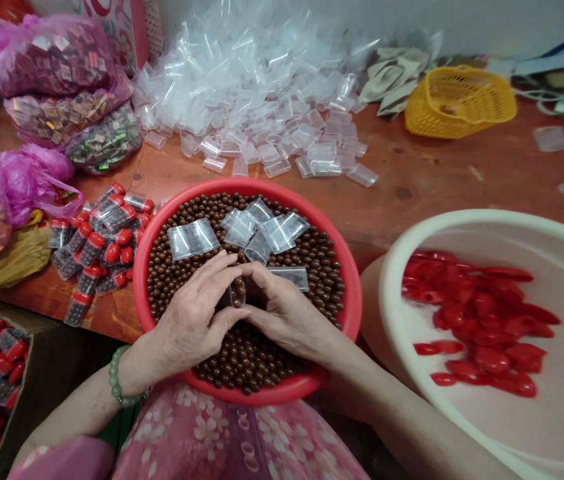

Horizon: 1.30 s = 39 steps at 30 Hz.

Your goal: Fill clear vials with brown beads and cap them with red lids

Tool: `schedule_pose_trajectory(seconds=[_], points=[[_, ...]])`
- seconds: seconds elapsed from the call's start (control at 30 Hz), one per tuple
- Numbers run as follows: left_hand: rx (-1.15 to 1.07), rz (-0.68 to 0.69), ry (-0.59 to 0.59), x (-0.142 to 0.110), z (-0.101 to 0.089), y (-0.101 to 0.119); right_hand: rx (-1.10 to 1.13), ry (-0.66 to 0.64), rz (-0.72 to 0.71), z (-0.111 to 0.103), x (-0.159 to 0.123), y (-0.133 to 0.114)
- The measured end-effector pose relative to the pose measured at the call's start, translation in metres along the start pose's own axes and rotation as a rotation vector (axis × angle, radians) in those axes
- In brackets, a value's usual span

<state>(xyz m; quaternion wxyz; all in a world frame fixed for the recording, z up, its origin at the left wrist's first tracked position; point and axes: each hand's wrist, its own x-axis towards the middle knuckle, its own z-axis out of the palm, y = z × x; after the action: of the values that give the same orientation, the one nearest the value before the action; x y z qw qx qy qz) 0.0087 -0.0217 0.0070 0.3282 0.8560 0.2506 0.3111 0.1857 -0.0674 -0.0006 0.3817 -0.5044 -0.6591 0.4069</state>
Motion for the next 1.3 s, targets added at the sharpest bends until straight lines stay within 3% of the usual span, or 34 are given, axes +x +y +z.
schedule_pose_trajectory(seconds=[0.17,0.3,0.57,0.73,1.07,1.3], points=[[0.008,-0.017,0.05,0.002,-0.005,0.0,-0.166,0.011,-0.007,-0.004,0.002,-0.008],[-0.054,-0.058,-0.008,0.004,-0.013,-0.003,-0.276,0.024,-0.065,-0.014,0.0,-0.013],[-0.23,-0.188,-0.05,0.006,-0.019,-0.001,-0.238,0.051,-0.134,-0.023,0.007,-0.026],[-0.492,-0.381,-0.129,0.004,-0.022,0.0,-0.252,-0.031,-0.213,-0.028,0.011,-0.031],[-0.807,-0.311,-0.325,0.004,-0.029,0.0,-0.211,-0.243,-0.309,-0.035,0.026,-0.049],[-1.01,-0.425,-0.296,-0.005,-0.017,-0.005,-0.232,-0.305,-0.307,-0.033,0.03,-0.047]])
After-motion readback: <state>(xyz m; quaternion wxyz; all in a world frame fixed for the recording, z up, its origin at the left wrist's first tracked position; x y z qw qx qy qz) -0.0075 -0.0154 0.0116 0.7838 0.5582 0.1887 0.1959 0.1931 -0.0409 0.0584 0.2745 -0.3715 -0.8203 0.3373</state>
